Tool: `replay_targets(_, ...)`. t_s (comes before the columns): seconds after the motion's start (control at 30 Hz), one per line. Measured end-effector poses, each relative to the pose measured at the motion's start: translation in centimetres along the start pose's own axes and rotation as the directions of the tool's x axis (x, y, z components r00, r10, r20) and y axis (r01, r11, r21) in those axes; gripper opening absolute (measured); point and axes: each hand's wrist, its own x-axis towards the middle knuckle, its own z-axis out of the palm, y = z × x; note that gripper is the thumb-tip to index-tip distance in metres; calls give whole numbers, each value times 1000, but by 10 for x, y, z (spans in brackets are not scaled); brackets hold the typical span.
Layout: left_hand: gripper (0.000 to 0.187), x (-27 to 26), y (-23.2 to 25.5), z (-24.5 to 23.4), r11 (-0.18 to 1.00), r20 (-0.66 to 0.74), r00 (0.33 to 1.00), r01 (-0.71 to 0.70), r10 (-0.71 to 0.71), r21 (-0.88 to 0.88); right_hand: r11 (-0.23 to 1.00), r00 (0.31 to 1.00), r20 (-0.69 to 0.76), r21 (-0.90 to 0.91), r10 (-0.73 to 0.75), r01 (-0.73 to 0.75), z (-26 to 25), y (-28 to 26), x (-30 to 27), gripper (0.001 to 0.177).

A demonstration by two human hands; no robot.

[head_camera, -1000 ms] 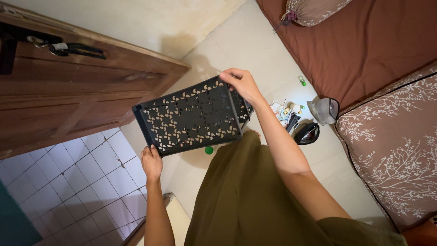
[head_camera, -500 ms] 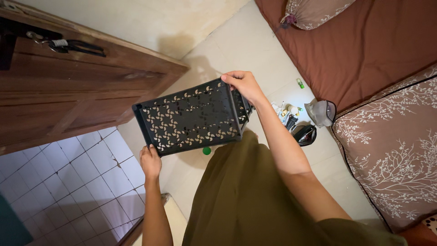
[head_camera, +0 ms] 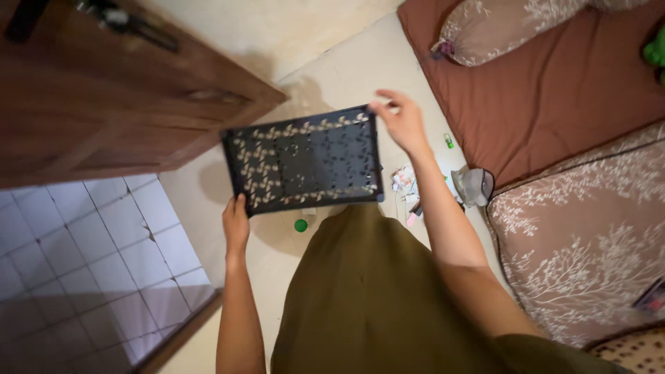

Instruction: The person assembles a black metal shelving unit by inserting legs and attaching perforated trays. Then they place various items onto the shelves, including a plastic bag, bottles, a charger, a hairbrush, and a jar with a green lid.

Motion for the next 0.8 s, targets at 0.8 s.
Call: replay_targets(0.8,40,-18,-74,113,488,151,963,24,223,-872,621,631,671,-314,-390,718,213,-151,-154,33)
